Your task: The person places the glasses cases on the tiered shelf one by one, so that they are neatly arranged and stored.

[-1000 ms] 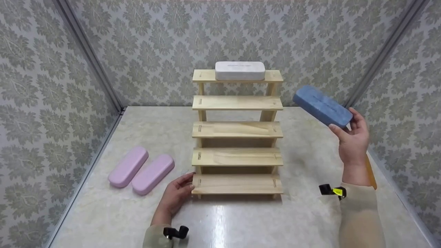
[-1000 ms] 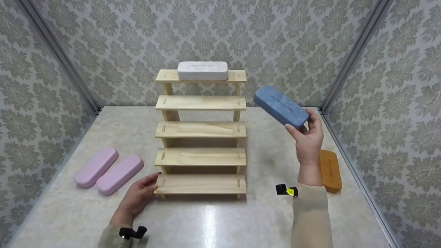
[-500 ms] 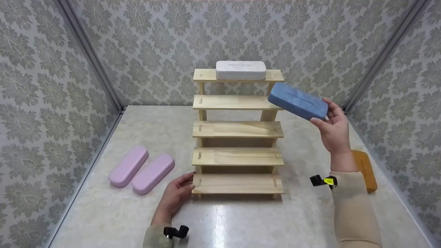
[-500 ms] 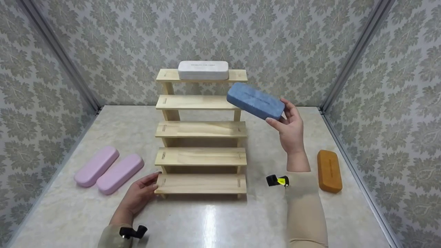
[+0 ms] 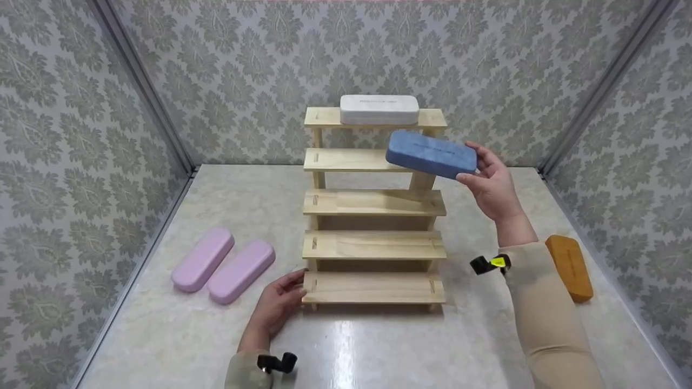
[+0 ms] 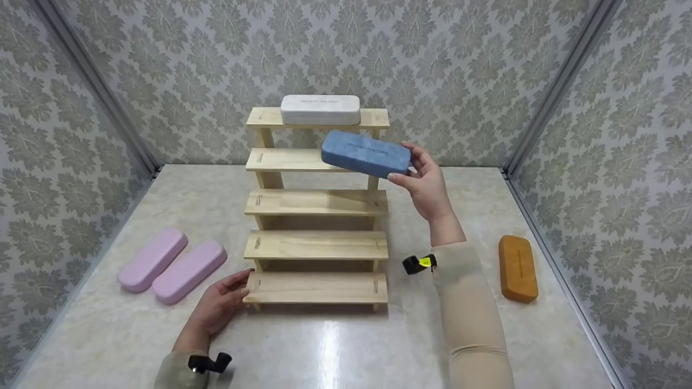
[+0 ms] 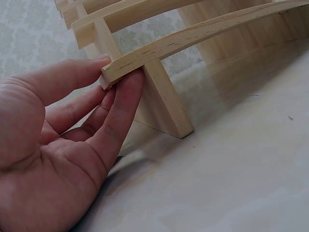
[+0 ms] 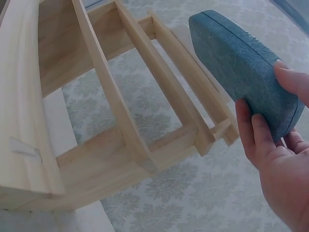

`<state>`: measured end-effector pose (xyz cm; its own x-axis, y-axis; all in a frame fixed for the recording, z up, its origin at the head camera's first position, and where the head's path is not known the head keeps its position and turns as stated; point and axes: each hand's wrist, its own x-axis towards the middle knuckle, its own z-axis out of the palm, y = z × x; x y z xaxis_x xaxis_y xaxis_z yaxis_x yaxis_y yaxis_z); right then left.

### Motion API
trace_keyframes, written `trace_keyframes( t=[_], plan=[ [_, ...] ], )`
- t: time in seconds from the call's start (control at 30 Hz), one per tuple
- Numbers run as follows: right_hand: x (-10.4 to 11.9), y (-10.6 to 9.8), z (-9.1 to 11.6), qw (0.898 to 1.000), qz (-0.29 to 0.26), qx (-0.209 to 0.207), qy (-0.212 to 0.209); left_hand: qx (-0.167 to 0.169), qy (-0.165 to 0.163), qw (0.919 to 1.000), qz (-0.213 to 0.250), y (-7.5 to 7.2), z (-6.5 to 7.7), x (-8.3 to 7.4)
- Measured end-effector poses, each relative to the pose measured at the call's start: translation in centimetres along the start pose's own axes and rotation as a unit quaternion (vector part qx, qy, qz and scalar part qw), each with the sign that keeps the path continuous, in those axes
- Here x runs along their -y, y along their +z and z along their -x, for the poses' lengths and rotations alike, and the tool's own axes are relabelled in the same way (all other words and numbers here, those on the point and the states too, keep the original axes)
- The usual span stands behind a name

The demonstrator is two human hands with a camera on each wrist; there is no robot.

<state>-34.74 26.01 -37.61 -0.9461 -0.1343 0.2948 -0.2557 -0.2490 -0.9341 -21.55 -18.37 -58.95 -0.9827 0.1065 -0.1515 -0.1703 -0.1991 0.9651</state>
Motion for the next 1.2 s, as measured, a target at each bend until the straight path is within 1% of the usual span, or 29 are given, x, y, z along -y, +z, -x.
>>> trace_keyframes(
  t=[0.2, 0.37, 0.5, 0.6, 0.87, 1.03, 1.2],
  plan=[
    [-0.2, 1.2, -1.8, 0.999, 0.008, 0.032, 0.016, 0.007, -0.002, 0.9998, 0.019, 0.0, 0.0, 0.0],
    [-0.2, 2.4, -3.1, 0.998, 0.008, 0.057, 0.032, 0.007, -0.005, 0.9998, 0.018, 0.1, -0.1, -0.1],
    [-0.3, 3.5, -4.1, 0.997, 0.008, 0.064, 0.051, 0.003, -0.009, 0.9998, 0.015, 0.1, -0.2, 0.0],
    [-0.7, 4.3, -4.8, 0.996, 0.019, 0.067, 0.061, 0.002, -0.008, 0.9999, 0.009, 0.0, -0.2, 0.1],
    [-1.3, 6.0, -6.1, 0.993, 0.051, 0.069, 0.081, 0.006, 0.004, 0.9999, 0.011, 0.0, 0.0, 0.2],
    [-1.3, 6.5, -6.7, 0.99, 0.072, 0.072, 0.093, 0.008, 0.007, 0.9999, 0.009, 0.0, 0.0, 0.1],
    [-1.1, 6.4, -7.2, 0.987, 0.101, 0.082, 0.1, 0.009, 0.009, 0.9999, 0.006, 0.0, 0.0, 0.0]
  ],
)
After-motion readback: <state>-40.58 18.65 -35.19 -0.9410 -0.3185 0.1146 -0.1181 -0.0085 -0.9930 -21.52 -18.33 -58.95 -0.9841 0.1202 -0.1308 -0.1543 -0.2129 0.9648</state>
